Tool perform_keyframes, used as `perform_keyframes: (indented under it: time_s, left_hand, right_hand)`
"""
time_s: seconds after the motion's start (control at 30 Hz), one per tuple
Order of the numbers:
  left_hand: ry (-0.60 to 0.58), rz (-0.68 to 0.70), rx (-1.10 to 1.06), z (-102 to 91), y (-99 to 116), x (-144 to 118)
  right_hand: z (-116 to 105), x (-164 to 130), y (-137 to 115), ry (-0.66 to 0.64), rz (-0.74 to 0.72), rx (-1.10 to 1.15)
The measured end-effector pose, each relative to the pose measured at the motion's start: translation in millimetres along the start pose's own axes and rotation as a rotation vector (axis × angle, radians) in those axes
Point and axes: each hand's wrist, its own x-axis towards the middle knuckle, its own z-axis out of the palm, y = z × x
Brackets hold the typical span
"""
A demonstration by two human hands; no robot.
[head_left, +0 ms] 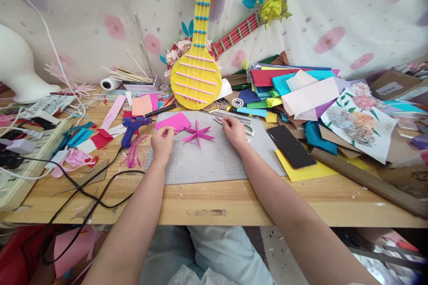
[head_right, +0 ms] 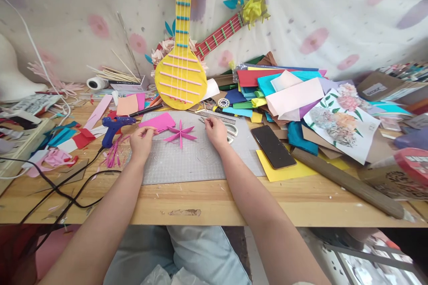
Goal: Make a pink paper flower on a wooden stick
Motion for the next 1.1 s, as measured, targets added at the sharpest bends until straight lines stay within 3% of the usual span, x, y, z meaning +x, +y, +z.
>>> perform_keyframes:
  time_s: [0.27, 0.4, 0.6, 0.77, 0.93, 1.1]
  left_hand:
    - [-0.017, -0.030, -0.073, -0.7, -5.4, 2.0]
    - [-0.041, -0.054, -0.105, -2.6, -4.0, 0.6]
    - [-0.060, -0.073, -0.124, 1.9, -13.1, 2.6]
    - [-0.077, -0.033, -0.147, 3.4, -16.3, 3.6]
    - [-0.086, -0.040, -0.014, 2.3, -15.0, 3.2]
    - [-0.091, -0.041, -0.053, 3.5, -17.9, 1.4]
  right_hand:
    - [16.0, 68.7, 11.9, -0.135, -0.125, -0.365]
    - [26.0, 85.1, 10.5, -0.217, -0.217, -0.506]
    - [27.5, 78.8, 0.5, -0.222, -0.257, -0.544]
    - [12.6, 70.7, 7.9, -0.184, -0.291, -0.504]
    - [-9.1, 61.6, 17.4, -0.126, -0.219, -0.426]
    - [-24.2, 42.0, 14.5, -0.137, -0.138, -0.289]
